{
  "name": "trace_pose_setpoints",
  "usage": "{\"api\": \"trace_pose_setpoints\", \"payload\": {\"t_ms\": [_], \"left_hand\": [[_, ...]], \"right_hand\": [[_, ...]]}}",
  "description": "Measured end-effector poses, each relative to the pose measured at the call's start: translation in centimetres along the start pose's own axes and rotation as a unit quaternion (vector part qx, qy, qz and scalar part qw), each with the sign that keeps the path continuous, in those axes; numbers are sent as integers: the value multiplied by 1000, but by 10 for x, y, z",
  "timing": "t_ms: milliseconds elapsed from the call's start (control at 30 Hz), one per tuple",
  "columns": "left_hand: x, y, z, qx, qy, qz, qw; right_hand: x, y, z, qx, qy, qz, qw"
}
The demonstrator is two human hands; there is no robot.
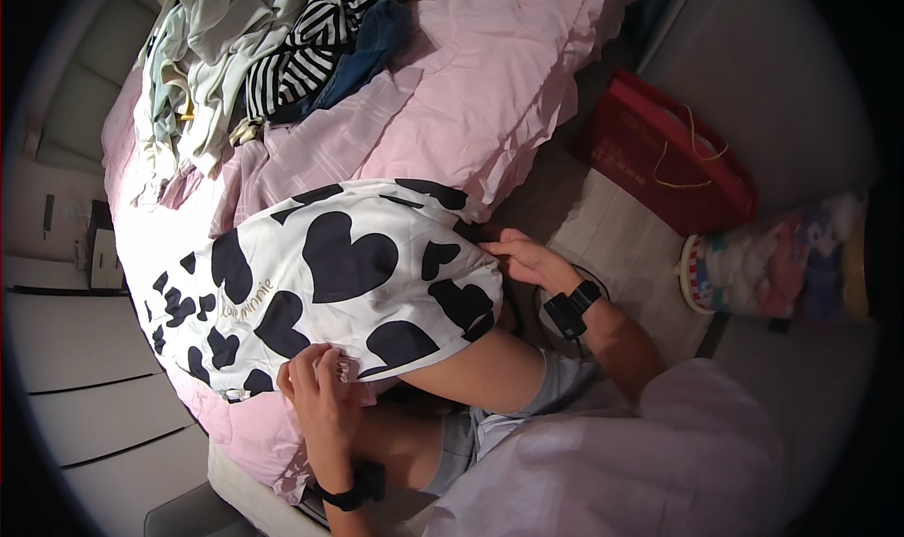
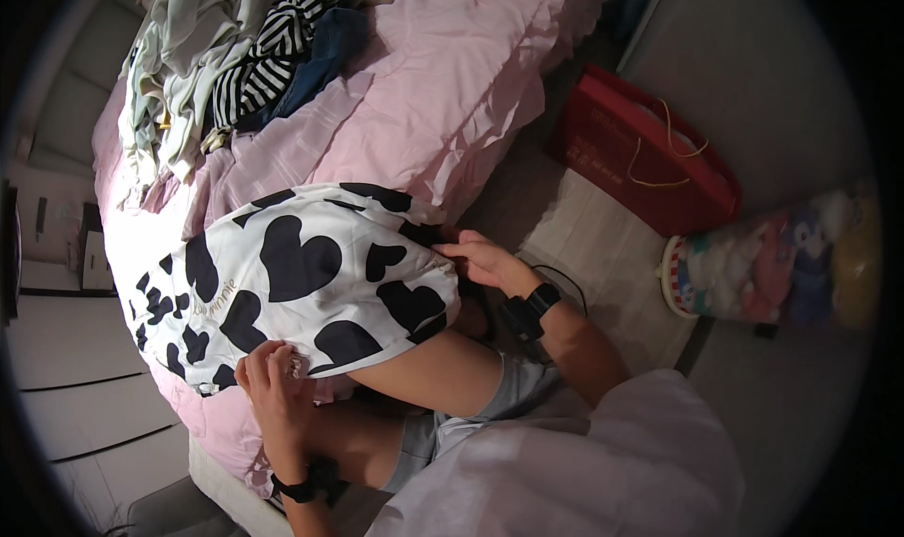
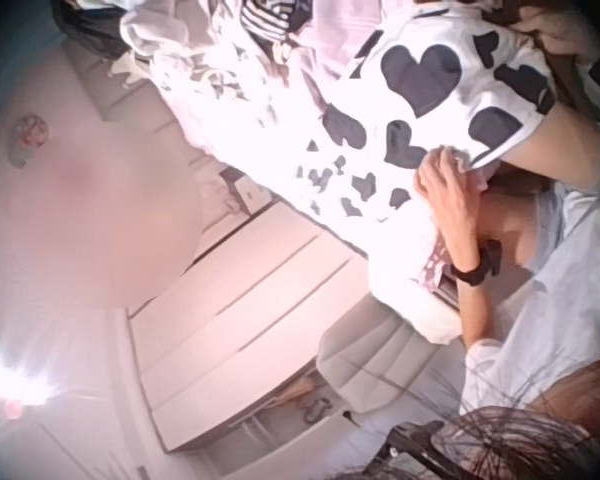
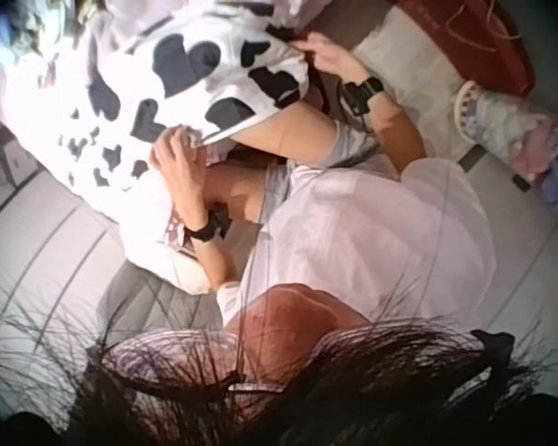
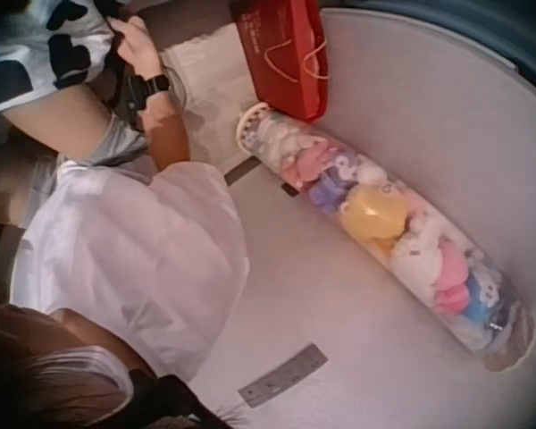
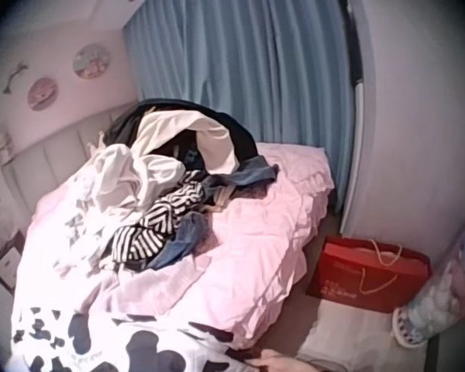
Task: The person folds several items of clothing on a bed by hand, including a white blouse, patterned pants, a polka-dot belt, and a striped shirt, placing each folded item onto a chair beside the bed.
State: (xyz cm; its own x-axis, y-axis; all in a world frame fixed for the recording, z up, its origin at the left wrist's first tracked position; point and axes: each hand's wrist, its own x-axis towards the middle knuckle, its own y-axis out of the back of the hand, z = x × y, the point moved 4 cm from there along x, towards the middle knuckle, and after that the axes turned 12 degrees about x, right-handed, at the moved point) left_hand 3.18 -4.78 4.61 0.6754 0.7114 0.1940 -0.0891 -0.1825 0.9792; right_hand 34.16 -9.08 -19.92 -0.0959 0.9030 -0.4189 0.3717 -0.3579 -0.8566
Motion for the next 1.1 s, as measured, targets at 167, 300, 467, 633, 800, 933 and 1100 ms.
{"api": "trace_pose_setpoints", "payload": {"t_ms": [167,300,467,633,800,933,1100], "left_hand": [[6,12,9,-1,37,-65,997],[12,13,14,-2,50,-108,993],[11,17,19,15,40,-110,993],[17,28,28,14,18,-107,994],[12,29,35,-31,28,-105,994],[2,17,39,-64,66,-106,990],[-13,19,40,-84,95,-81,989]], "right_hand": [[-10,12,17,48,-3,21,999],[-39,16,4,103,79,30,991],[-53,16,-4,58,126,49,989],[-63,11,-11,-224,230,107,941],[-65,-5,-16,-300,285,61,909],[-47,-4,-21,-271,247,28,930],[-38,8,-38,-344,271,-29,899]]}}
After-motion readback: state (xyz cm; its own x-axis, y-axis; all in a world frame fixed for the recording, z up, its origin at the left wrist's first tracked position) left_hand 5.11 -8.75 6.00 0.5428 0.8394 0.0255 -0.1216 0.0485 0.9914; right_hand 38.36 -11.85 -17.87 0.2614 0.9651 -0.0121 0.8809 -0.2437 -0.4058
